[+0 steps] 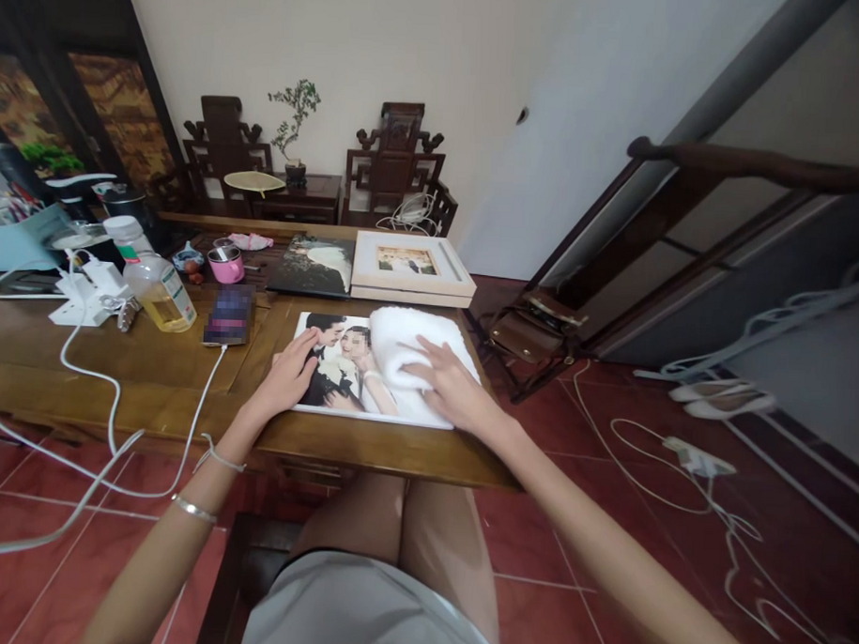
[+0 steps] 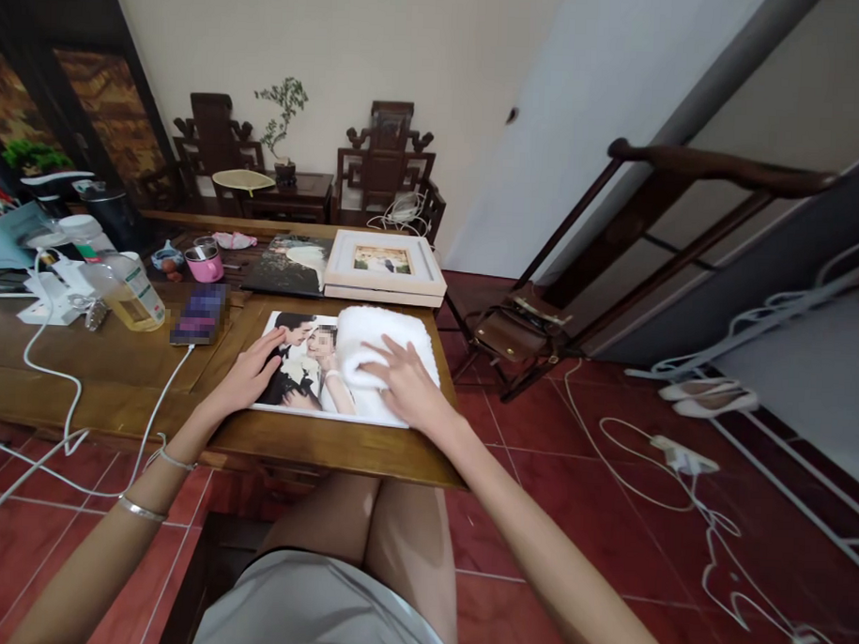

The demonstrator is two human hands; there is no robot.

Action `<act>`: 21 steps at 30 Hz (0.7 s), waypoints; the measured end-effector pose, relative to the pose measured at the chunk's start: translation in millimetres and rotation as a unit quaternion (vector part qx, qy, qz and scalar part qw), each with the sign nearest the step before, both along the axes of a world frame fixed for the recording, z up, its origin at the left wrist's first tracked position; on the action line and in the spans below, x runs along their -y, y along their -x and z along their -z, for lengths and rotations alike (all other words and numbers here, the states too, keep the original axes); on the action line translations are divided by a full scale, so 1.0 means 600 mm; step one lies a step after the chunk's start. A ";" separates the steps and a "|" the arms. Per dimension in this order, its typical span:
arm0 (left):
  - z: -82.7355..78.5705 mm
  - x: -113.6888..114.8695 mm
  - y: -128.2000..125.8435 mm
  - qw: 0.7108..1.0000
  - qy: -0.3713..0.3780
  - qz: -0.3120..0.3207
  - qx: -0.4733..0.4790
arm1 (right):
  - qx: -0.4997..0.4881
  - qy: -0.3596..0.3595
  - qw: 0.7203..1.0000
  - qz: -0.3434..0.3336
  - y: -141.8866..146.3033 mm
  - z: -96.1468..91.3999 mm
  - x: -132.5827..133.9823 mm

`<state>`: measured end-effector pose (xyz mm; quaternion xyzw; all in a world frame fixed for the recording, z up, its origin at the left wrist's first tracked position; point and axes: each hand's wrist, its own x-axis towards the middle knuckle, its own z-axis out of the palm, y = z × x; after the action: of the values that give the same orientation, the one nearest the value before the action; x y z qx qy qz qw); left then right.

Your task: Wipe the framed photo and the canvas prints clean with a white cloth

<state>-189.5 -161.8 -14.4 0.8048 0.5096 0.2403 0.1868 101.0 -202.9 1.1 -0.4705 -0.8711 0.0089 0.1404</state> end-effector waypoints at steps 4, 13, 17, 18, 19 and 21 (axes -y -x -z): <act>-0.002 0.001 -0.003 1.000 -0.002 -0.005 -0.013 | -0.005 0.015 0.998 -0.063 0.002 -0.013 0.116; 0.007 -0.005 0.008 1.000 -0.013 0.024 -0.003 | -0.005 0.015 0.999 -0.043 0.004 -0.012 0.040; 0.011 -0.008 0.012 0.999 -0.016 0.029 0.017 | -0.001 0.008 1.000 0.014 -0.001 -0.005 -0.085; 0.011 -0.009 0.012 0.999 -0.016 0.030 0.019 | -0.002 0.005 1.000 0.027 -0.001 -0.005 -0.102; 0.011 -0.009 0.012 0.999 -0.015 0.030 0.020 | -0.003 0.004 0.999 0.036 0.000 -0.005 -0.110; 0.012 -0.010 0.010 0.999 -0.014 0.025 0.020 | -0.002 0.005 0.999 0.040 0.002 -0.006 -0.100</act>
<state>-195.8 -155.8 -21.4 0.8151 0.4816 0.2586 0.1919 99.7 -142.9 4.7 -0.5059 -0.8512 0.0080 0.1398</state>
